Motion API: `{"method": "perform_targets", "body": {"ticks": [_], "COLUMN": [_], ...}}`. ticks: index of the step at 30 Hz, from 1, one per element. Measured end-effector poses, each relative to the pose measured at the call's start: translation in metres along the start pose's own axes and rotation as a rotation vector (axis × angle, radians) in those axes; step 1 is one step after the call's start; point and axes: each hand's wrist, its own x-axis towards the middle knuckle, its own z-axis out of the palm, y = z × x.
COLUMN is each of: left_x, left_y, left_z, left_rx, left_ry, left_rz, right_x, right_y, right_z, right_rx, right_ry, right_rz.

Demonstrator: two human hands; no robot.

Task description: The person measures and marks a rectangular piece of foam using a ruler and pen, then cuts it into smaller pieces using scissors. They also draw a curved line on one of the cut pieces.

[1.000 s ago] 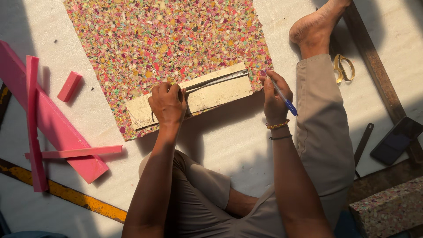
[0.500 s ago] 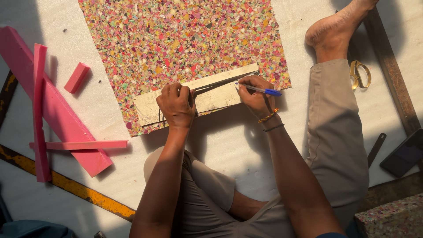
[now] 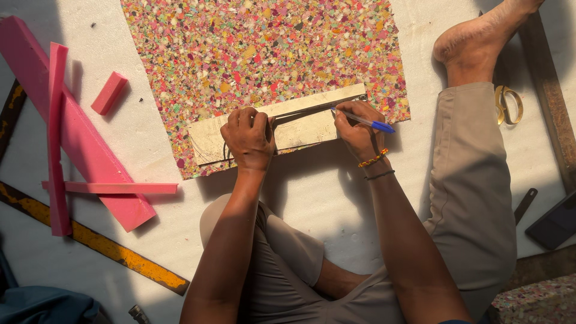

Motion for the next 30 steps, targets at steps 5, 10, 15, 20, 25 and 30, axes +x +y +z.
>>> {"method": "perform_targets", "body": {"ticks": [5, 10, 15, 20, 25, 30], "left_x": [0.000, -0.002, 0.003, 0.011, -0.033, -0.056], "left_y": [0.000, 0.000, 0.004, 0.009, 0.010, 0.019], "left_z": [0.001, 0.000, -0.002, -0.018, -0.043, -0.025], "left_rx": [0.004, 0.005, -0.005, -0.083, -0.796, -1.187], "left_ry": [-0.003, 0.005, -0.006, 0.016, -0.320, -0.302], "left_rz": [-0.004, 0.001, -0.010, -0.163, -0.822, -0.987], "right_x": [0.000, -0.001, -0.004, -0.004, 0.016, 0.027], "right_y": [-0.001, 0.001, 0.007, 0.005, 0.008, 0.005], "right_z": [0.000, 0.000, 0.000, -0.010, -0.035, -0.043], "right_rx": [-0.004, -0.019, -0.004, 0.509, -0.036, -0.356], "right_ry": [-0.004, -0.018, -0.010, 0.203, 0.039, -0.256], "right_rz": [-0.014, -0.002, 0.001, 0.141, -0.146, -0.362]}}
